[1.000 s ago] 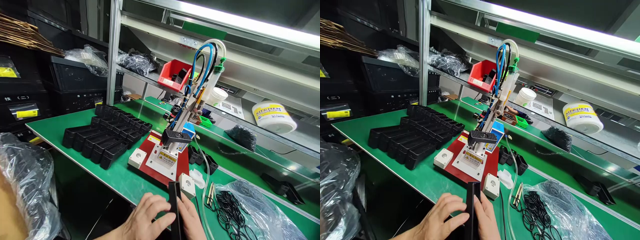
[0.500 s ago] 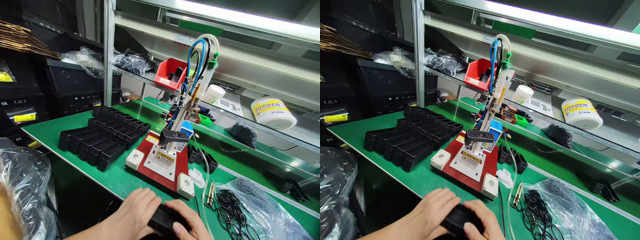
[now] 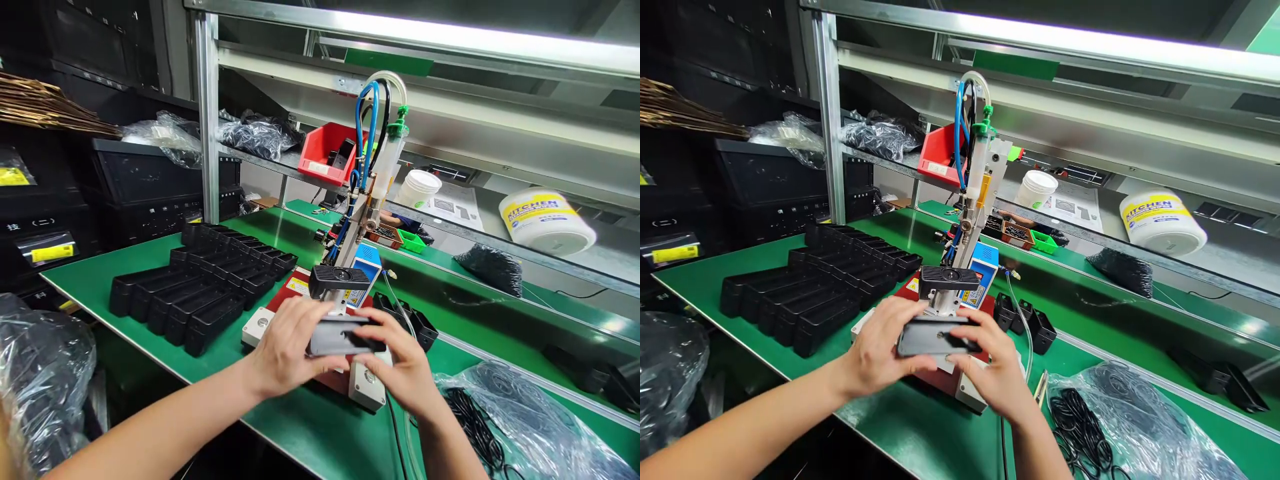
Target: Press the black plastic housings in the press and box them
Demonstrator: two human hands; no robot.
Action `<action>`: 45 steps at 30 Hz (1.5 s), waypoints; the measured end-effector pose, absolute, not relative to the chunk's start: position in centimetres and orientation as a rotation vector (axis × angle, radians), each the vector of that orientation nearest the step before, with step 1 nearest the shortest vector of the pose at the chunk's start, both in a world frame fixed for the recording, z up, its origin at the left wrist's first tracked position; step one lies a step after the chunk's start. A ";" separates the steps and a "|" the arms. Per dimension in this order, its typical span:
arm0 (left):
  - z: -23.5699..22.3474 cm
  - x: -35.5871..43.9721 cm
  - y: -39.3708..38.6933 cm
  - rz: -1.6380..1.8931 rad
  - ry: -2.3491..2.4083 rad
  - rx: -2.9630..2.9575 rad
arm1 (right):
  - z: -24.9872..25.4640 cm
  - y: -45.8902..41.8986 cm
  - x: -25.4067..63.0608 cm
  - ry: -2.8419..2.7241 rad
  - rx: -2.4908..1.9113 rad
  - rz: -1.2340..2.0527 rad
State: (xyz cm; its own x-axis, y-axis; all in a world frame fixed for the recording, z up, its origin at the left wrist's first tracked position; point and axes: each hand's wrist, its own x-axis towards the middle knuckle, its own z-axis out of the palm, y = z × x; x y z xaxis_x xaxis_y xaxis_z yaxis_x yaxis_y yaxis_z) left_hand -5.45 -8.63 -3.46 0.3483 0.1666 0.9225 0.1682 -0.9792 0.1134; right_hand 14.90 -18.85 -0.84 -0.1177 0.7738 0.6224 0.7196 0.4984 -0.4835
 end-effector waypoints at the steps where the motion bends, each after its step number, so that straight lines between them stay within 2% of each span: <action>1: -2.7 -4.9 -7.6 -1.789 -0.331 -2.525 | 0.0 -17.6 15.4 -1.839 -1.222 0.040; 5: -0.9 -2.9 -4.1 -1.824 -0.462 -2.452 | 2.3 -12.6 16.7 -1.773 -1.191 0.007; 11: -0.8 -1.0 -1.8 -2.004 -0.786 -2.648 | 2.7 -8.2 18.0 -1.676 -1.189 0.231; 20: -0.2 0.5 -1.8 -2.439 -0.800 -2.683 | 0.9 -7.7 17.8 -1.581 -1.150 0.230; 33: -0.9 2.2 -2.9 -2.590 -0.863 -2.385 | -0.5 -6.1 16.8 -1.389 -1.071 0.119; 37: -1.3 2.7 -1.7 -2.674 -0.795 -2.338 | -0.7 -6.5 16.1 -1.351 -1.077 0.001; 45: -1.1 3.2 2.5 -2.692 -0.624 -2.716 | -0.8 -8.5 13.5 -1.346 -1.248 -0.485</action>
State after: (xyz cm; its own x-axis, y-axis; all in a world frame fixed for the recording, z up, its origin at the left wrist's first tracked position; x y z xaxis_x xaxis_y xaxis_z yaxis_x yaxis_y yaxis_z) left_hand 3.15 2.54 -1.07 0.1132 0.6616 0.7412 -0.2682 -0.6980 0.6640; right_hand 13.51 -8.50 -0.84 0.2490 0.3745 0.8932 0.8579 0.3426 -0.3828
